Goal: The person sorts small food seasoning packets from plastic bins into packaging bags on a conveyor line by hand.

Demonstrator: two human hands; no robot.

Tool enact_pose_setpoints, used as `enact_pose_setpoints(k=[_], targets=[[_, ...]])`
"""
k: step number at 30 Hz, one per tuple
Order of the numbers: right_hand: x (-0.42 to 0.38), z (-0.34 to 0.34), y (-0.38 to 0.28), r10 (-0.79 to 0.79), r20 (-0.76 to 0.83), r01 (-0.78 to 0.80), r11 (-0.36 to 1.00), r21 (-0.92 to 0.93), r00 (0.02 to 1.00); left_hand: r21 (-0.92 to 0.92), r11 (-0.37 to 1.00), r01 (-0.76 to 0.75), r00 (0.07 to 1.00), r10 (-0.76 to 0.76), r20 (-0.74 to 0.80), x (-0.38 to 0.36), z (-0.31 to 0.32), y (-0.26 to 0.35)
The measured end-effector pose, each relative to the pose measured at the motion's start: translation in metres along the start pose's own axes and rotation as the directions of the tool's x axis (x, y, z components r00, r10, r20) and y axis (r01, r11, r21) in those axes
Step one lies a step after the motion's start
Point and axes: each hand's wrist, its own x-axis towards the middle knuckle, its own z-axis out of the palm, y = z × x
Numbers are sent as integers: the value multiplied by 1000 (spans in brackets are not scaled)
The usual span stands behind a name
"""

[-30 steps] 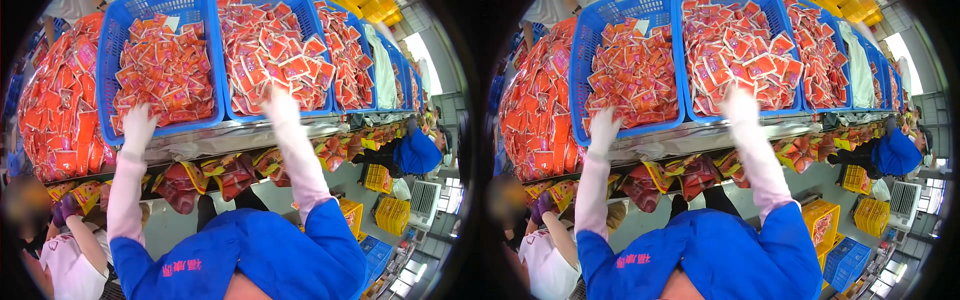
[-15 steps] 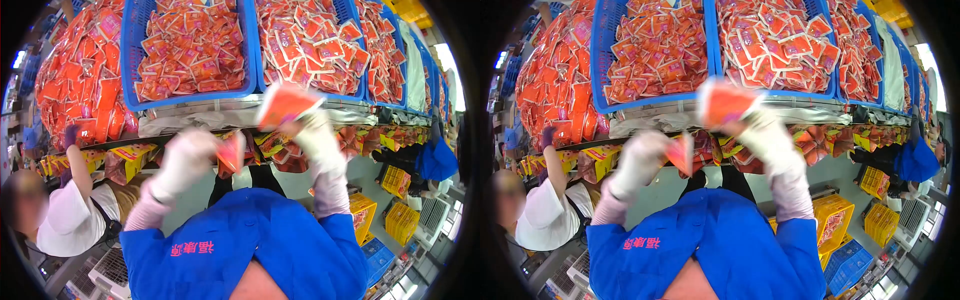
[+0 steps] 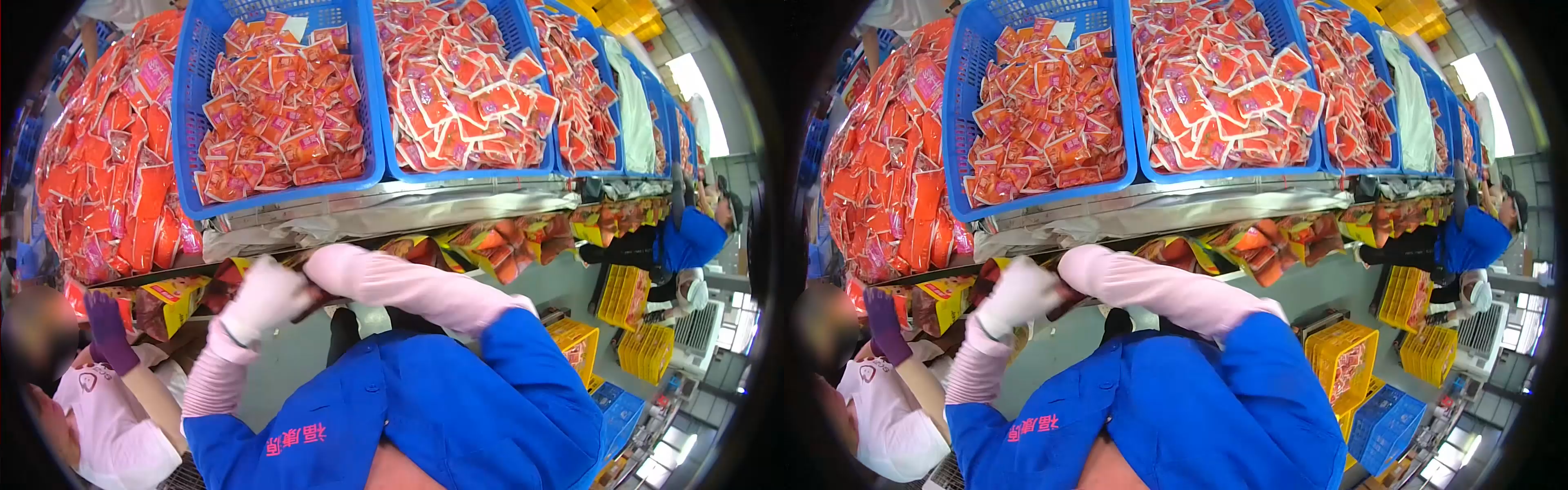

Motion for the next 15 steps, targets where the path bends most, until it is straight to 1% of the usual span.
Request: enact_pose_setpoints(k=[1,2,3,4,5,6,7,8,9,10,11,13,14,15], targets=[[-52,-38,-1,-199,-27,192,969,-157,980,-112,994,1,976,-26,-218,12,-11,-17],[-85,-73,7,-94,-212,29,957,-289,973,-163,983,89,942,-136,-306,34,-30,-29],[-84,-75,63,-141,-699,61,988,-138,701,-214,961,175,891,-247,-382,62,-50,-45],[-80,-95,112,119,-856,2,990,138,503,-180,963,201,812,-266,-520,99,-51,-66],[-76,-131,145,272,-792,-417,908,23,547,-184,941,284,815,-338,-470,141,-45,-93],[-65,-142,181,310,-772,-486,874,1,555,-110,953,281,819,-298,-490,182,-28,-118],[-47,-141,212,350,-757,-556,831,-22,552,-99,926,364,866,-376,-330,222,-15,-139],[-29,-139,228,344,-749,-567,822,-52,567,-77,895,439,878,-446,-174,254,-4,-152],[-18,-138,240,338,-738,-580,810,-88,584,-32,883,468,873,-467,-142,270,14,-154],[-16,-138,248,280,-729,-520,845,-121,625,21,861,508,858,-504,-97,283,16,-157],[-23,-139,252,285,-726,-522,845,-118,626,84,837,541,841,-540,-41,290,16,-162],[-53,-134,252,263,-775,-384,923,28,575,97,848,520,851,-507,-134,269,4,-162],[-73,-132,248,247,-811,-415,910,5,530,43,869,493,846,-467,-258,258,9,-172],[-88,-123,251,186,-890,-339,940,39,415,-13,892,452,805,-414,-424,236,7,-171]])
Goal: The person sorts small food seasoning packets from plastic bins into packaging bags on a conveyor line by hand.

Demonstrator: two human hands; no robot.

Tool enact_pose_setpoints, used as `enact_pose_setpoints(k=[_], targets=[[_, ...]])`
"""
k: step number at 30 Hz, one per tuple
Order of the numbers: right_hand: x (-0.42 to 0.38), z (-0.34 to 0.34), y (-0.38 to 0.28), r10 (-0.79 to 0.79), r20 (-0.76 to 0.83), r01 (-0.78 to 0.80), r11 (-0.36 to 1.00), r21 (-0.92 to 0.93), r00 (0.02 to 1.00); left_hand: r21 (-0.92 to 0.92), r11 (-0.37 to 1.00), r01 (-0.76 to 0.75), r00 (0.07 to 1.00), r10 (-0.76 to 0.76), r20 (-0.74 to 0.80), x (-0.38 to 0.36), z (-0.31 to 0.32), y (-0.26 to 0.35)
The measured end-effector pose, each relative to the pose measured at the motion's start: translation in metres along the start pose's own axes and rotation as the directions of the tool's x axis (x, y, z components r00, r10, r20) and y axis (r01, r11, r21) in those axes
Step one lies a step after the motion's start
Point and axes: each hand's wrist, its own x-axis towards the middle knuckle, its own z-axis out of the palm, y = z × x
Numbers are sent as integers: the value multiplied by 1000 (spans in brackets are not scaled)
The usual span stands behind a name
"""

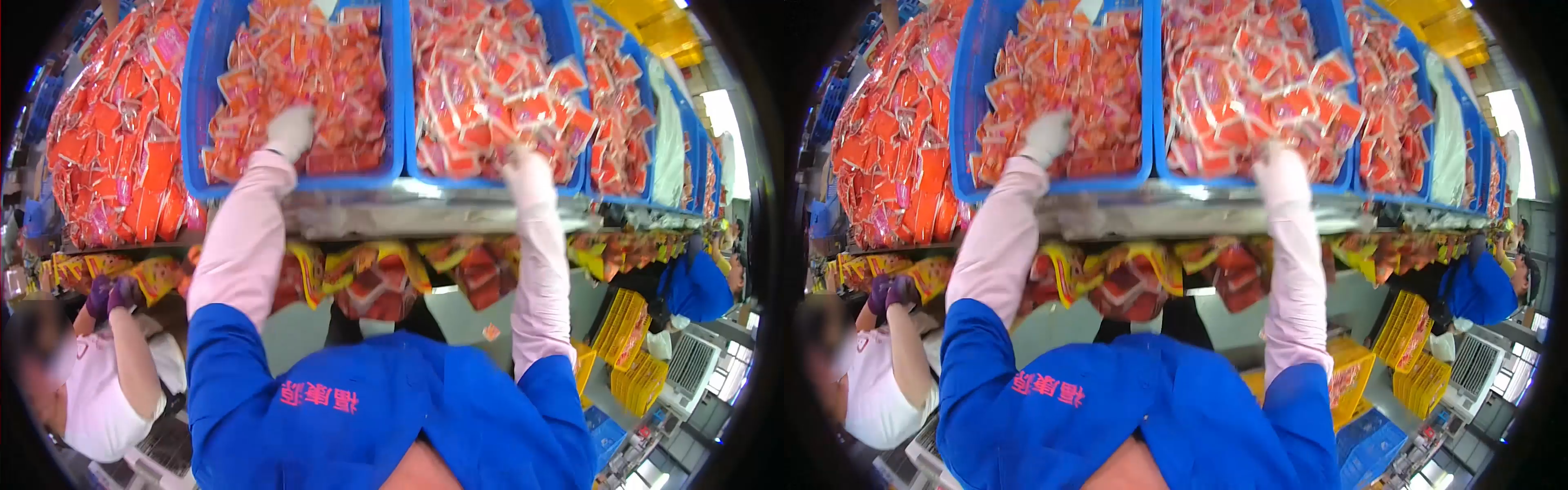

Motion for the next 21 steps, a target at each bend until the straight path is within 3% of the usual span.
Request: enact_pose_setpoints(k=[1,2,3,4,5,6,7,8,9,10,11,12,13,14,15,16,17,18,20,21], targets=[[-23,-35,-28,91,41,-99,940,326,995,-355,933,-48,989,-6,-149,-38,-43,5],[-36,-40,-26,51,88,-94,782,616,995,-536,827,-168,979,78,-186,-79,-83,15],[-56,-46,-42,-34,111,-82,470,879,993,-732,680,25,998,22,55,-125,-113,28],[-81,-56,-74,-45,184,-152,388,909,982,-836,549,-18,995,95,41,-180,-164,69],[-100,-63,-106,-74,235,-201,310,929,969,-788,548,-282,941,317,-116,-218,-151,67],[-117,-56,-122,-271,241,-127,380,916,932,-740,434,-514,826,482,-292,-248,-124,69],[-129,-59,-148,-355,373,-76,629,774,857,-628,558,-542,817,527,-236,-276,-114,80],[-140,-43,-167,-496,406,42,670,741,767,-495,662,-563,811,559,-174,-297,-102,92],[-152,-12,-182,-538,524,126,767,629,660,-366,800,-476,862,507,-11,-309,-67,97],[-165,27,-189,-642,517,343,754,560,567,-205,897,-391,897,422,135,-316,-43,98],[-170,46,-203,-546,713,535,797,280,440,-122,918,-377,822,393,412,-314,-78,99],[-177,66,-216,-465,804,585,789,187,370,-117,916,-383,827,397,398,-318,-79,91],[-177,76,-237,-347,890,549,824,140,295,4,858,-514,837,501,219,-322,-75,77],[-188,140,-235,-397,872,639,757,136,286,148,781,-606,794,606,52,-326,-70,67],[-184,239,-243,-296,931,675,733,78,214,162,693,-702,690,608,392,-327,-60,63],[-199,272,-221,-375,894,-86,910,405,246,172,687,-706,690,615,382,-329,-54,61],[-206,284,-206,-403,847,-763,406,504,345,135,728,-672,707,576,411,-329,-49,60],[-181,246,-214,-396,838,-751,398,526,376,99,764,-637,717,542,438,-323,-47,59],[-155,154,-222,-515,755,-162,772,614,405,39,771,-635,720,573,391,-317,-72,55],[-147,102,-216,-575,733,191,816,546,364,-94,810,-579,752,575,324,-311,-79,51]])
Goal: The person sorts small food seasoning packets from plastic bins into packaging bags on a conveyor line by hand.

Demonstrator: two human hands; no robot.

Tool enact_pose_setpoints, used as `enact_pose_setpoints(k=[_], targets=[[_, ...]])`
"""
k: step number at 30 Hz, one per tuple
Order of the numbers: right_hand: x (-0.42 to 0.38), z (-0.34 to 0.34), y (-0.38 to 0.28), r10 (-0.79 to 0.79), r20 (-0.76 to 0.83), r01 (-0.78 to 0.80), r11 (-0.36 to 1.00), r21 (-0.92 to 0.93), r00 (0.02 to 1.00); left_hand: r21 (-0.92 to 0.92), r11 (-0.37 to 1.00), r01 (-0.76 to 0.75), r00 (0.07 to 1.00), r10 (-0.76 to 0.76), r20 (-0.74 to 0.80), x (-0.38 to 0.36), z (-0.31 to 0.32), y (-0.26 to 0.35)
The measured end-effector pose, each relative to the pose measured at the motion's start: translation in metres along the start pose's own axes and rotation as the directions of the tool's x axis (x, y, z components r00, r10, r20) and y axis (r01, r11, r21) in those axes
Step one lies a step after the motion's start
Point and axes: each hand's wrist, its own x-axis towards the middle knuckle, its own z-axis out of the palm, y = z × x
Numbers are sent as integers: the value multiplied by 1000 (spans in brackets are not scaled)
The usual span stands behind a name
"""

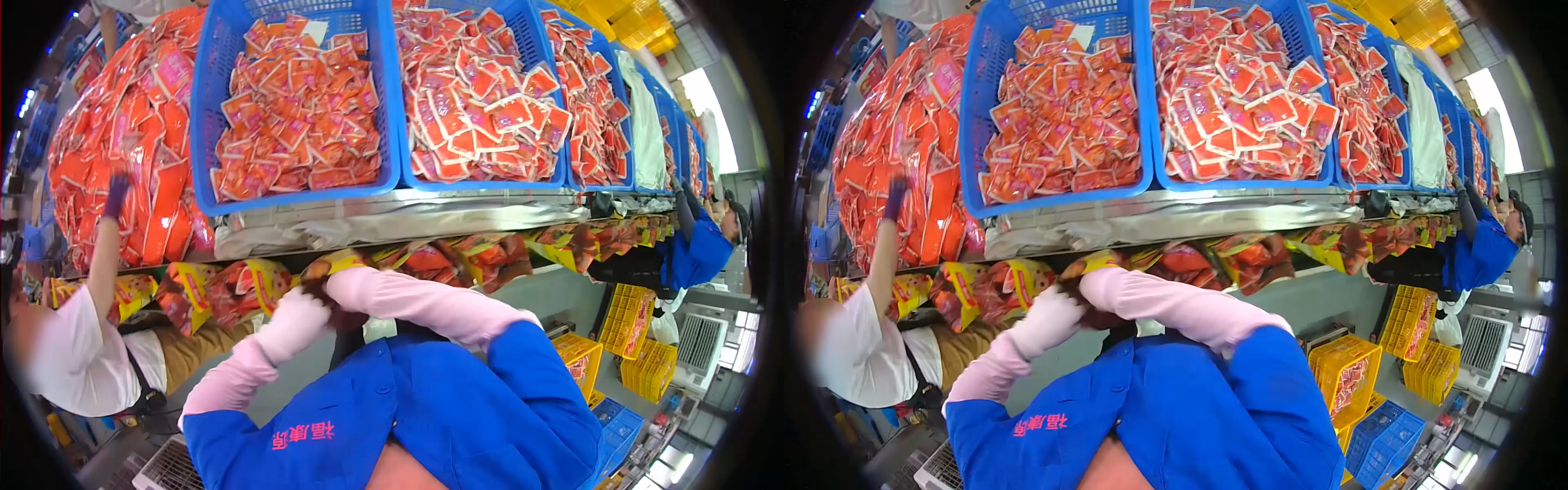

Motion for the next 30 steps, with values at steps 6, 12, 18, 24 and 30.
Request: enact_pose_setpoints(k=[6,12,18,24,30], targets=[[-92,-195,84,367,-798,-649,760,-40,478,-289,891,349,843,-434,-318,126,-96,-113],[-7,-256,166,-108,-915,-635,688,-351,388,-193,782,592,746,-623,-237,320,-19,-242],[-48,-217,153,-109,-877,-237,941,-243,468,-124,916,383,922,-387,-13,246,-25,-216],[-117,-187,41,50,-884,523,790,319,465,-889,459,-3,811,-519,-270,85,-113,-103],[-85,-48,-46,19,-339,15,995,96,941,-387,920,58,943,-178,-282,21,-9,22]])
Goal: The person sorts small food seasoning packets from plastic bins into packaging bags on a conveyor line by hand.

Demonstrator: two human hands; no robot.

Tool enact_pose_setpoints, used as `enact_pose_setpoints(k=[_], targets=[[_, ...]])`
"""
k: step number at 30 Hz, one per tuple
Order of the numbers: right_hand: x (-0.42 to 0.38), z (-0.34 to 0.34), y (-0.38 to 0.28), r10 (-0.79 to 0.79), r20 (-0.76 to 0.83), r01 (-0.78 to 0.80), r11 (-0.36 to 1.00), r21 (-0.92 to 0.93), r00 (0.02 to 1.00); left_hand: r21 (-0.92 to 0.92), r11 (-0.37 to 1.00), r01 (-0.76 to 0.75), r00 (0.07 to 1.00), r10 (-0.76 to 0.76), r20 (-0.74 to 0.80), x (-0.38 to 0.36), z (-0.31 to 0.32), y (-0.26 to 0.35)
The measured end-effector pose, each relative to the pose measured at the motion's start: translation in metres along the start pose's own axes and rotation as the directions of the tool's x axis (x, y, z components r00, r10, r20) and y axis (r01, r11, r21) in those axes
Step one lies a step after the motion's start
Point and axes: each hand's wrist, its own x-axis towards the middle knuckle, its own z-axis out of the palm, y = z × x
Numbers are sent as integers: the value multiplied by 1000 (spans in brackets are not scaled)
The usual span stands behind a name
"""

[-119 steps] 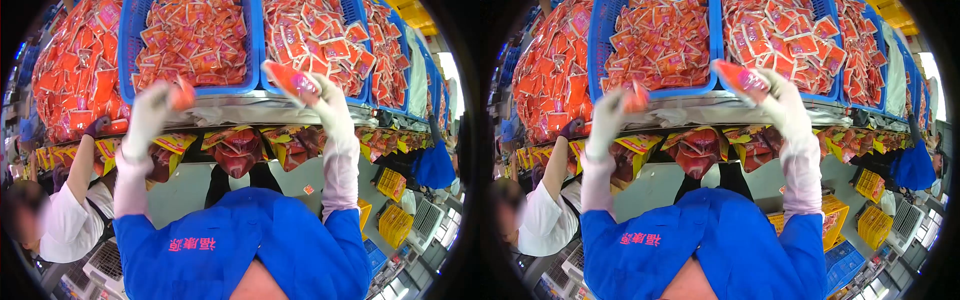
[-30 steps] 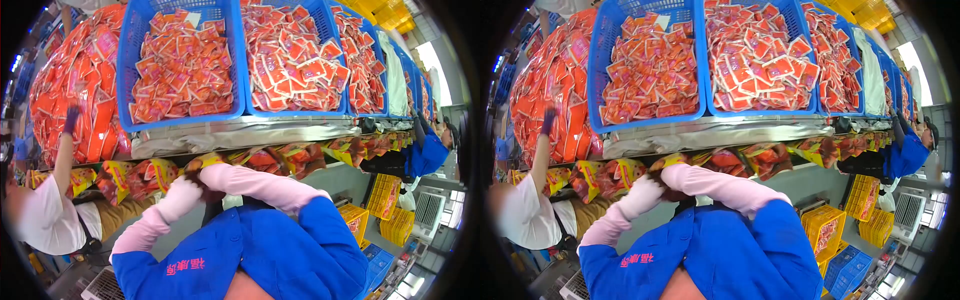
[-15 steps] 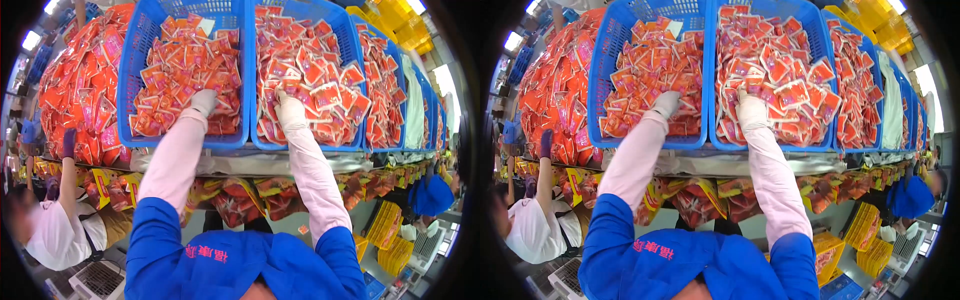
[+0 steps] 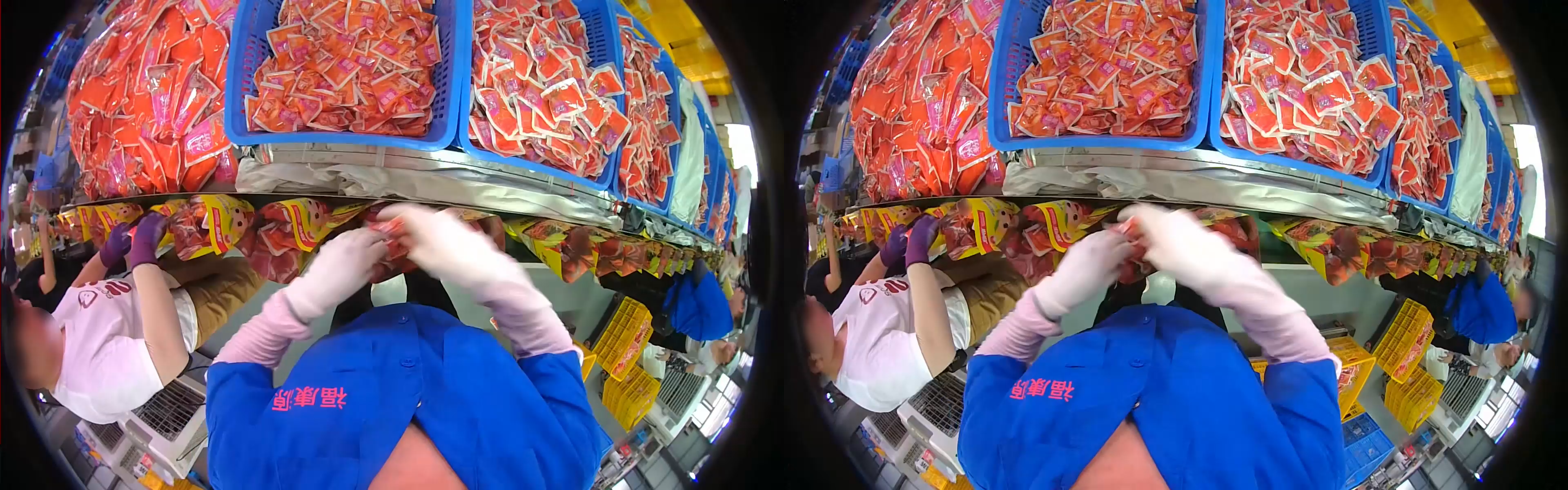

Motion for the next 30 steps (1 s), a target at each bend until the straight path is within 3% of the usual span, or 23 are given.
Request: enact_pose_setpoints(k=[1,2,3,4,5,6,8,9,11,12,13,14,15,17,19,22,23,25,26,27,28,29,30], targets=[[21,36,21,-59,97,70,991,-118,994,117,993,23,994,-35,100,-5,9,3],[41,62,18,118,206,-12,892,-451,972,200,978,62,985,-92,145,-10,12,2],[61,94,40,135,287,57,818,-573,948,276,961,17,985,-63,160,-15,8,0],[90,133,66,235,285,14,748,-663,929,419,906,-58,973,-42,227,-20,11,-9],[114,142,61,373,410,42,695,-717,832,546,827,-137,954,-39,298,-27,19,-20],[111,136,60,374,398,35,691,-722,837,550,823,-143,956,-30,293,-39,28,-25],[105,101,42,233,396,72,781,-621,888,527,835,-157,930,-54,363,-40,33,-41],[95,79,28,167,386,89,821,-564,907,320,938,-134,867,-45,496,-29,2,-32],[69,28,-11,35,365,142,882,-448,930,33,992,119,836,-118,537,14,-74,-11],[37,-40,-57,271,215,-193,927,-323,938,45,993,107,940,-116,322,35,-87,-17],[39,-58,0,-86,-239,-8,931,-365,967,59,993,107,990,-111,83,57,-98,-28],[46,-94,44,-140,-522,-105,905,-412,841,117,987,106,989,-92,-117,92,-99,-47],[55,-140,45,230,-561,-447,847,-287,796,124,980,153,962,-119,-245,134,-94,-69],[93,-152,151,-73,-703,-440,733,-519,707,185,945,271,929,-207,-305,216,-57,-132],[113,-144,161,172,-610,-553,652,-519,774,246,831,499,867,-478,-142,275,-21,-164],[105,-159,183,75,-675,-486,752,-445,734,434,757,489,842,-539,-9,309,24,-224],[94,-163,185,79,-697,-474,787,-396,713,368,808,461,887,-429,-169,300,21,-224],[67,-168,179,4,-755,-395,854,-339,655,231,911,341,912,-261,-317,278,-4,-212],[50,-168,168,108,-787,-387,906,-174,607,-3,961,277,927,-268,-264,246,-39,-173],[36,-167,159,71,-823,-204,977,-56,564,-241,947,210,937,-265,-226,210,-80,-121],[18,-162,135,121,-753,61,976,210,647,-474,869,141,960,-237,-149,168,-101,-78],[0,-150,106,106,-686,127,952,280,719,-679,729,84,978,-190,-83,122,-106,-43],[-11,-127,59,129,-634,195,888,416,762,-463,883,-71,975,-36,-219,88,-97,-24]])
